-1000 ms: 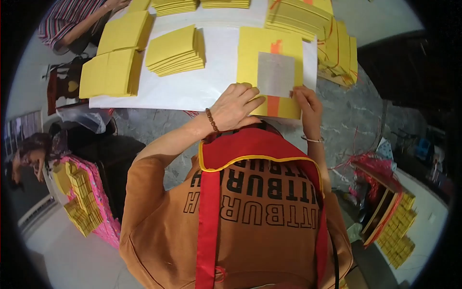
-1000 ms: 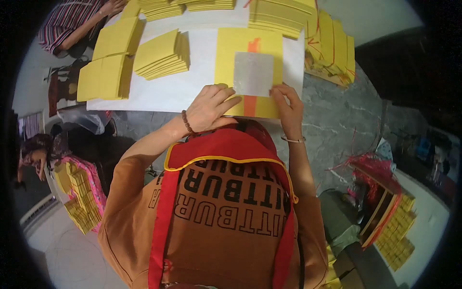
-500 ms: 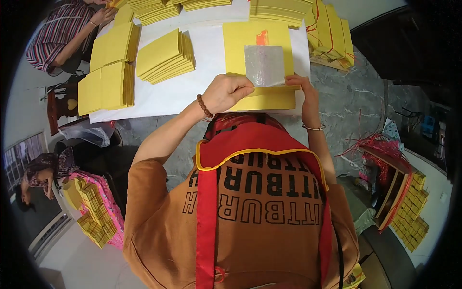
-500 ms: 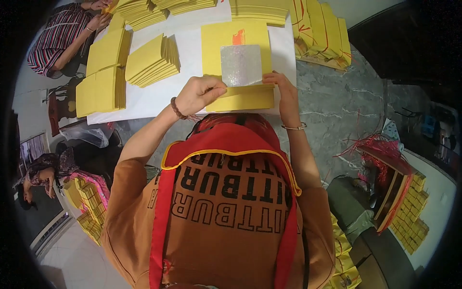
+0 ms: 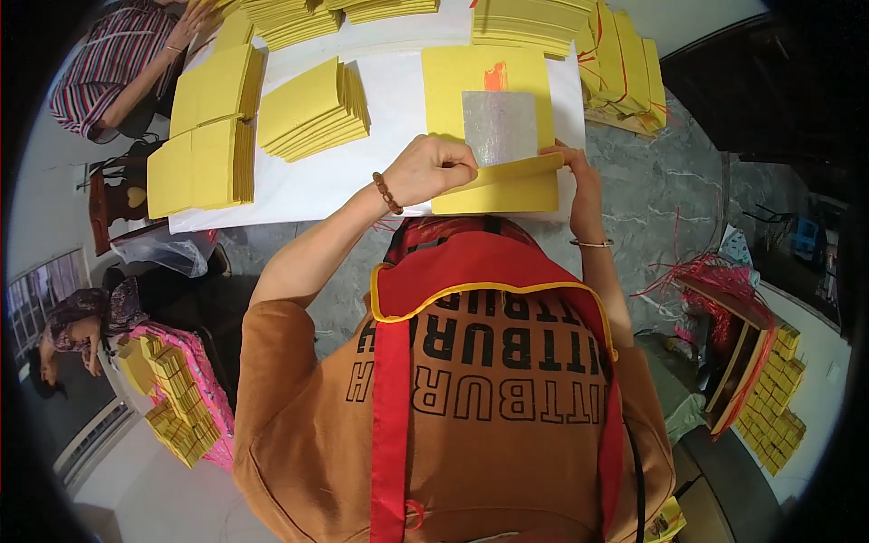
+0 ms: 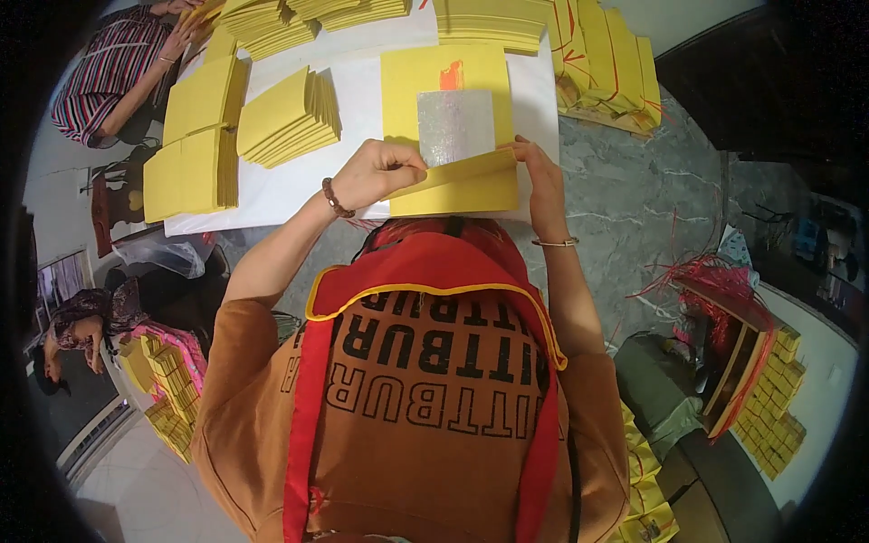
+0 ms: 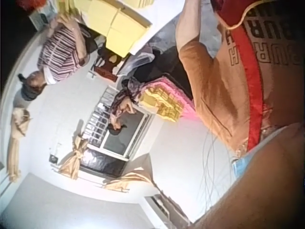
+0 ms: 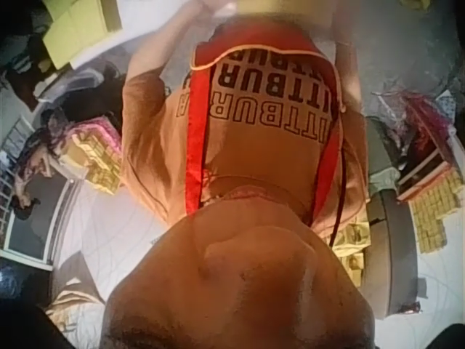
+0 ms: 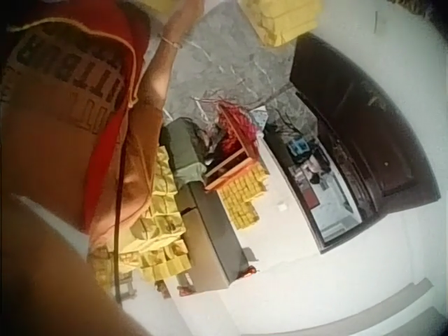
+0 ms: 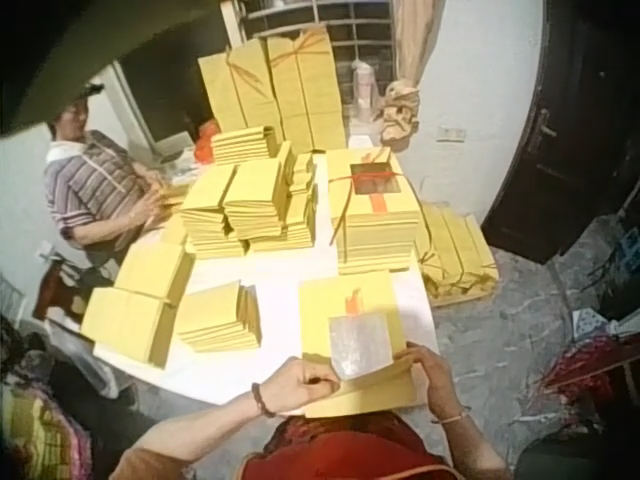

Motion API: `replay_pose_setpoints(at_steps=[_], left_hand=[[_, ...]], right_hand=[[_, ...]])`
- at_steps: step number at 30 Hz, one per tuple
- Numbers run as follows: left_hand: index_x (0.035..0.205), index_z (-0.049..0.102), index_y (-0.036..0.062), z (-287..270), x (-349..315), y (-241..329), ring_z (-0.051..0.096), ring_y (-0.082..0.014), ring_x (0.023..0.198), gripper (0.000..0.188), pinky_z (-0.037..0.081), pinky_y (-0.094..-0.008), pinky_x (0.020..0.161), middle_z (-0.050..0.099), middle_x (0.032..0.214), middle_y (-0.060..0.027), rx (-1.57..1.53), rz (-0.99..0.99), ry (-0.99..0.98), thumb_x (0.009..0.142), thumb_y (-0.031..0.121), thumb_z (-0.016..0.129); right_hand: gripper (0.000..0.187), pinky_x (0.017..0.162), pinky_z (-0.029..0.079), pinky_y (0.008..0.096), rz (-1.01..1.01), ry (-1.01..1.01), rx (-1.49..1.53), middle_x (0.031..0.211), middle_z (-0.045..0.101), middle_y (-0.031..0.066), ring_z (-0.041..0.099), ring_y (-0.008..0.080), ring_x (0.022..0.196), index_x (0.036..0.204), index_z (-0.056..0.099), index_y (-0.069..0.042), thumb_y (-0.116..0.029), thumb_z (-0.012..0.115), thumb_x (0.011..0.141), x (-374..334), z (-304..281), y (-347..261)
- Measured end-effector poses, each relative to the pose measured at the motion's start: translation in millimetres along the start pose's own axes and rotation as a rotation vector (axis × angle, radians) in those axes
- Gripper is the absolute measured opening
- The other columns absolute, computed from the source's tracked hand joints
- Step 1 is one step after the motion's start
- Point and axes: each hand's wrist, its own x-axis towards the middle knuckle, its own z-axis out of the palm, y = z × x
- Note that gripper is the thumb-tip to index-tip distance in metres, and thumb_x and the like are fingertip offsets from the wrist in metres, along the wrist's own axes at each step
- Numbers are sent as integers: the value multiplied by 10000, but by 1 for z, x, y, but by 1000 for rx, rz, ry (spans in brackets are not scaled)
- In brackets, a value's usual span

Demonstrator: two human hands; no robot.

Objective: Applying small metallic foil squares to the top of paper stacks and organizing them.

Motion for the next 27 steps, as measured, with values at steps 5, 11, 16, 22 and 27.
replay_pose_setpoints(at_steps=[5, 11, 16, 22, 27], left_hand=[[731, 630, 5, -1, 4, -5, 468, -65, 550, 117, 385, -243, 514, 545, 588, -18, -29, 4, -25, 750, 110, 581], [728, 626, 2, -4, 5, -4, 457, -53, 546, 122, 383, -235, 508, 538, 582, -19, -81, -38, -30, 753, 113, 581], [866, 646, 27, -8, -2, 0, 528, -111, 671, 173, 429, -257, 624, 596, 709, -66, 3, 46, -90, 763, 166, 634], [1181, 538, 79, -19, -12, -17, 470, -309, 1104, 466, 390, -381, 931, 544, 1130, -123, 950, 589, 239, 724, 115, 620], [1150, 566, 89, -11, -20, -15, 508, -283, 1070, 412, 442, -370, 862, 544, 1155, -107, 1025, 656, 351, 739, 87, 540]], right_hand=[[419, 1013, 298, 365, 44, 23, 105, 1005, 634, 110, 457, 297, 1170, 913, 618, 0, -269, 299, 944, 1, 1, -2], [214, 976, 344, 333, 43, -28, 211, 1075, 604, 91, 475, 263, 1161, 933, 615, -6, -174, 490, 887, 1, -3, 2], [130, 882, 403, 273, 40, -40, 31, 1042, 593, 62, 529, 167, 1032, 919, 607, -5, -74, 615, 810, 0, 1, 1], [122, 849, 408, 259, 201, -63, 251, 1013, 591, 45, 532, 131, 956, 912, 603, -28, -71, 631, 801, 1, -1, 13], [149, 907, 386, 357, -294, 30, -228, 1062, 595, 58, 530, 211, 1072, 928, 620, -86, -76, 644, 782, 4, -1, -8]])
